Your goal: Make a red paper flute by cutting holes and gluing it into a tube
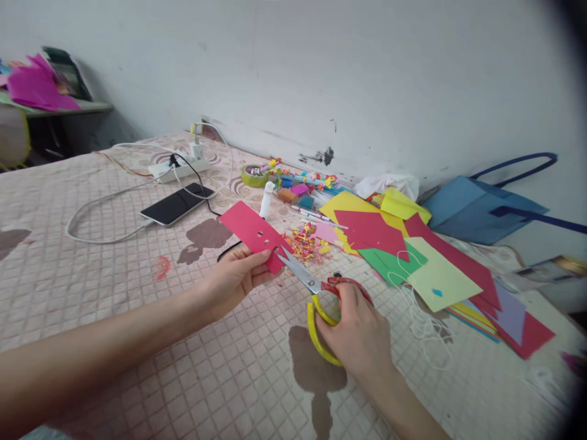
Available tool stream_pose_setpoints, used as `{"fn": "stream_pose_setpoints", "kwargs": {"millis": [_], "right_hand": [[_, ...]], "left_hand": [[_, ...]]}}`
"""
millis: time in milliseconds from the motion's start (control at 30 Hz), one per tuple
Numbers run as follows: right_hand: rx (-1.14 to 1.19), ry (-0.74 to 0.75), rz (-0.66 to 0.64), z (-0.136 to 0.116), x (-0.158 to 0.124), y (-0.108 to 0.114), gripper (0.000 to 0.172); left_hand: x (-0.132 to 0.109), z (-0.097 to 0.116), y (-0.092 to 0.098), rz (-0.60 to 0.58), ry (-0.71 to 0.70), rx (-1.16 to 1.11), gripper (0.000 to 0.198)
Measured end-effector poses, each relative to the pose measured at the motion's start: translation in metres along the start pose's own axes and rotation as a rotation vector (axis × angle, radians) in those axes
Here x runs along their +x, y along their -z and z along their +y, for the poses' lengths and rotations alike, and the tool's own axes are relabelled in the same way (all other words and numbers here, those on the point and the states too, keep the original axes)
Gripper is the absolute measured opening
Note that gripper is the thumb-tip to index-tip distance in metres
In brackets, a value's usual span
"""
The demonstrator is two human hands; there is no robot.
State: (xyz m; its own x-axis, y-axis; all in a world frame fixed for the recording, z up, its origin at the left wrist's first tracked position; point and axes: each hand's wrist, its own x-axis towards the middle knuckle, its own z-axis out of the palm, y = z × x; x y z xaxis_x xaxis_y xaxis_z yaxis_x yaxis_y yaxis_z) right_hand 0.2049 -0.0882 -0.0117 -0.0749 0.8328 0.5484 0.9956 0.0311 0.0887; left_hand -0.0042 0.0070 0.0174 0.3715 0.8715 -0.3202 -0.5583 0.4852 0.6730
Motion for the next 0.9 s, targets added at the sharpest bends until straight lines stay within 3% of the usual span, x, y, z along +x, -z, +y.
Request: {"fn": "stream_pose_setpoints", "kwargs": {"millis": [733, 900], "right_hand": [[-0.126, 0.09, 0.087, 0.011, 0.003, -0.003, 0.032], [0.039, 0.022, 0.068, 0.016, 0.003, -0.005, 0.024]], "left_hand": [[0.004, 0.002, 0.005, 0.002, 0.097, 0.006, 0.028], [0.003, 0.005, 0.004, -0.019, 0.1, 0.002, 0.026]]}}
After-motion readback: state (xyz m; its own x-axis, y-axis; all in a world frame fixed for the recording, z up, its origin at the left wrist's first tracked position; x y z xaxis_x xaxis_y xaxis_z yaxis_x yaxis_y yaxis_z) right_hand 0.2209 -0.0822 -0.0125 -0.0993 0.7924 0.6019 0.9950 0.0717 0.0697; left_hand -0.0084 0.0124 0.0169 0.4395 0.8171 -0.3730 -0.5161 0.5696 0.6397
